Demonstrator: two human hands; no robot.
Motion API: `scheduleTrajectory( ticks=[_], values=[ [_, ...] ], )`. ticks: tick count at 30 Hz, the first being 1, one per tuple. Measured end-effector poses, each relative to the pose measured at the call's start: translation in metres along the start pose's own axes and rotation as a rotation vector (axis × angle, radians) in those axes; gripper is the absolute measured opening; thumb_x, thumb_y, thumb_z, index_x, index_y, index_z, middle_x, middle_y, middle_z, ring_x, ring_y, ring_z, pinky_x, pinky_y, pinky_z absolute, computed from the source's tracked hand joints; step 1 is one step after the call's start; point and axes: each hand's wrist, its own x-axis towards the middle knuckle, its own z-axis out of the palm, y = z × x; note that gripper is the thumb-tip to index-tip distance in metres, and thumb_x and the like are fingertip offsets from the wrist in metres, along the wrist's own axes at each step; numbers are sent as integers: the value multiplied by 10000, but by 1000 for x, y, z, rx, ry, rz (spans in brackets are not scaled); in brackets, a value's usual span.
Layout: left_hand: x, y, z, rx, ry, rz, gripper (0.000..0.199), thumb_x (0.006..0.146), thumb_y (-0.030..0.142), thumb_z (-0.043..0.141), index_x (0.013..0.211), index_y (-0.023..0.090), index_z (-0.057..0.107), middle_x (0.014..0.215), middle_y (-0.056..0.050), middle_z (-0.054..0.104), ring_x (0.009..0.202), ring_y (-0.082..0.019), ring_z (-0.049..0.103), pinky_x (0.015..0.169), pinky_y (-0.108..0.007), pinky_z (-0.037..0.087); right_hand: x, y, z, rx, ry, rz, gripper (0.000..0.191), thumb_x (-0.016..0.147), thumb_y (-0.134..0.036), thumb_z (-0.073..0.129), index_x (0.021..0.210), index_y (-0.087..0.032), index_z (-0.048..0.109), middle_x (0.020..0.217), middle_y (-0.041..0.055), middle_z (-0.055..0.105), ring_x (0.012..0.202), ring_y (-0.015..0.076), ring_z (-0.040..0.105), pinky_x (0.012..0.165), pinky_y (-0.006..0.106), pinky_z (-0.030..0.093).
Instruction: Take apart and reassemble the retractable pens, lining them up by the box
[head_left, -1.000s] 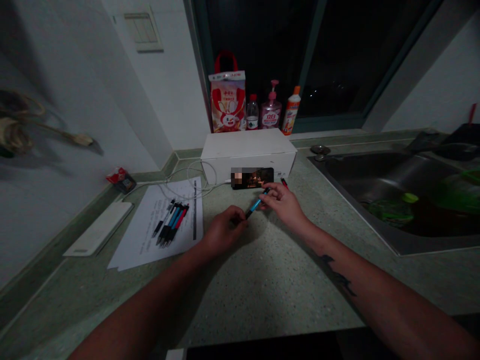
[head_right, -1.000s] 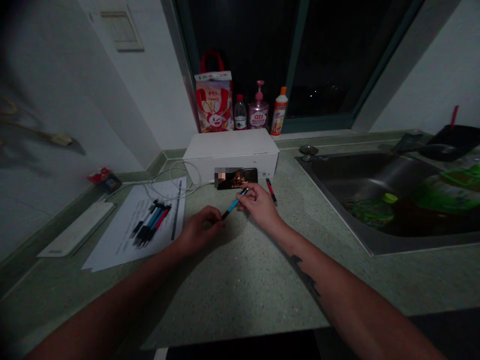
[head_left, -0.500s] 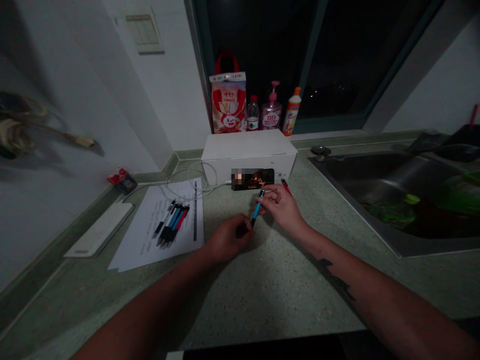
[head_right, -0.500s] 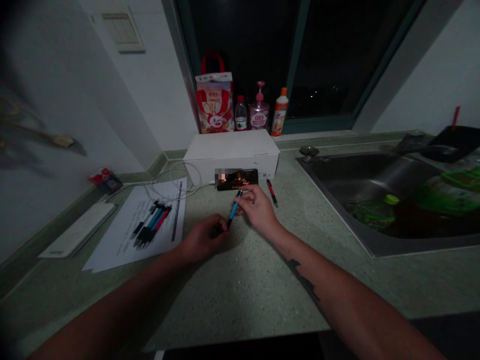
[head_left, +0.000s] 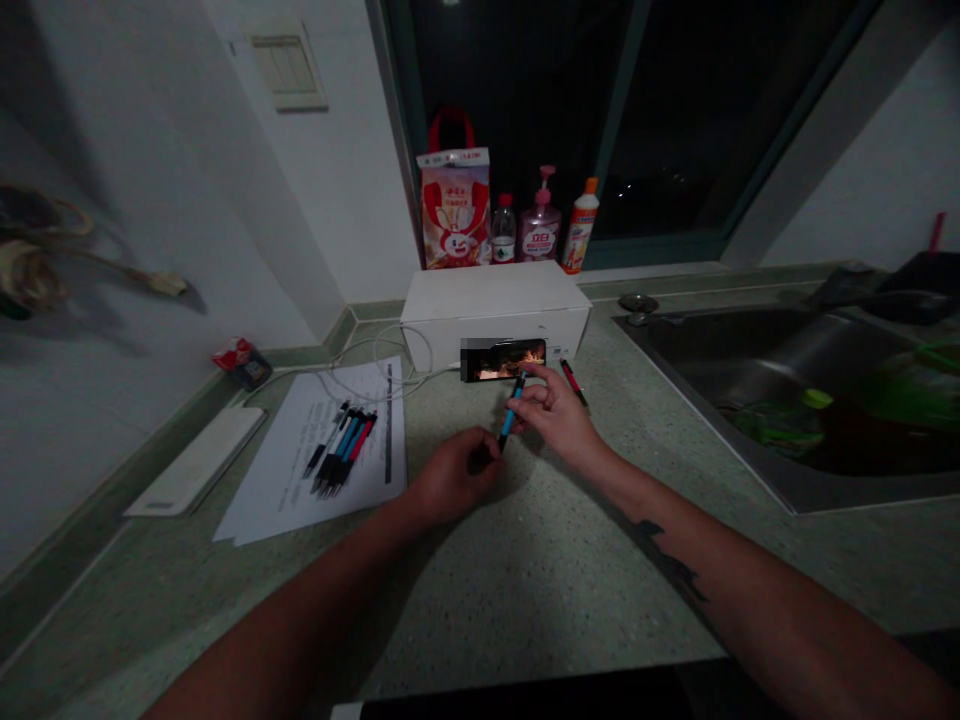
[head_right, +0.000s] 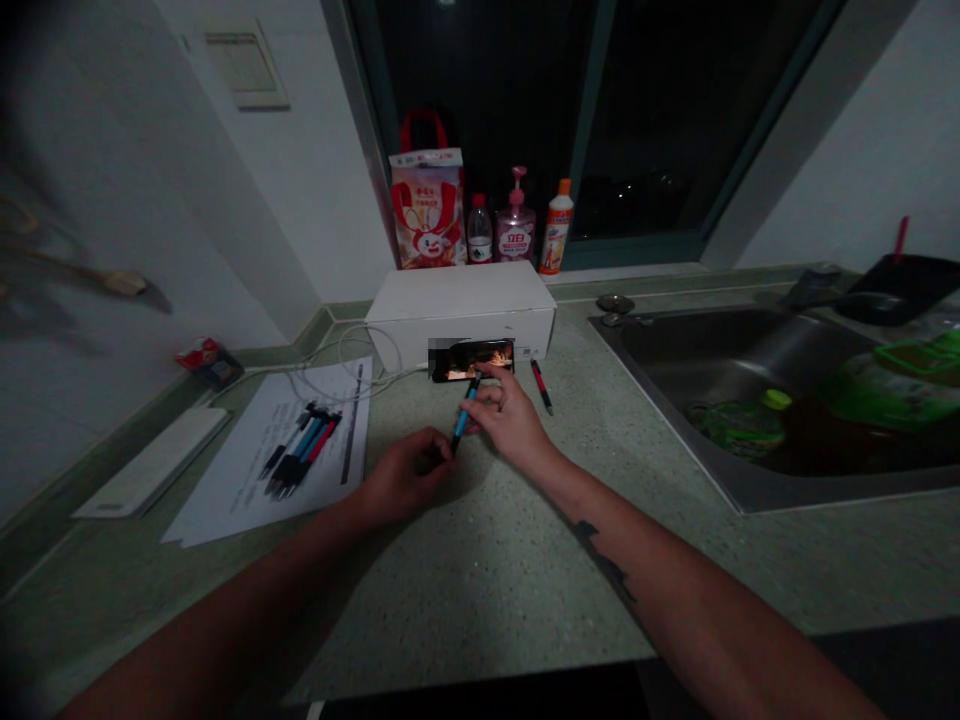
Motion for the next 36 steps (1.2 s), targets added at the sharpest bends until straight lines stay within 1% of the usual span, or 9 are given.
scheduleTrajectory(
  ticks=[4,6,11,14,18,21,27,32,36],
  values=[
    [2,-6,0,-2,35,29,58,849,247,614,842,193,594,834,-21,675,754,-170,616,701,-295,482,-6,5,7,-73,-190,50,432,816,-431,737,1175,-228,607,779,-14,678,696,166,671,688,335,575],
    [3,-7,0,0,11,36,66,859,245,618,894,189,619,880,-31,696,777,-172,629,717,-299,493,-7,7,8,-138,-192,6,365,861,-425,692,1158,-220,638,796,1,680,726,171,665,708,335,556],
    [2,-5,-2,6,11,46,224,886,229,607,1103,187,644,988,-53,727,795,-165,643,735,-303,519,2,-3,-14,-454,128,-158,390,972,-427,497,1240,-186,646,859,53,693,761,217,653,718,354,524],
    [3,-6,-4,23,29,50,227,893,219,603,1114,192,645,1001,-53,734,801,-161,647,741,-300,529,13,-17,-43,-838,336,-229,396,983,-362,461,1258,-167,670,1111,127,714,1018,276,654,901,393,498],
    [4,-12,-6,29,45,57,210,897,212,604,1101,195,646,1000,-46,734,798,-154,650,747,-295,535,20,-28,-77,-1321,368,58,380,987,-263,439,1231,-133,700,1166,184,687,1041,291,659,888,363,477],
    [4,-14,-5,43,46,64,206,894,200,602,1095,194,648,993,-41,730,801,-152,650,753,-295,536,22,-26,-90,-1453,358,263,366,980,-219,435,1199,-122,712,1176,201,678,1026,277,675,853,331,473],
    [4,-14,-3,53,27,42,214,899,220,612,1108,191,652,976,-46,723,789,-153,648,750,-306,539,25,-17,-94,-1489,307,335,398,950,-252,511,1289,-127,677,1254,202,667,1084,276,679,869,319,481],
    [4,-15,-5,60,49,47,222,893,208,617,1111,195,658,979,-43,728,783,-153,645,749,-306,535,23,-18,-94,-1508,272,398,376,917,-309,571,1226,-138,699,1213,199,700,1068,297,690,807,338,502],
    [4,-13,-5,79,38,34,213,895,206,611,1102,198,659,989,-44,730,790,-156,655,749,-306,535,22,-19,-92,-1507,238,414,342,897,-259,572,1188,-142,709,1177,185,729,1056,298,700,779,333,495]
  ],
)
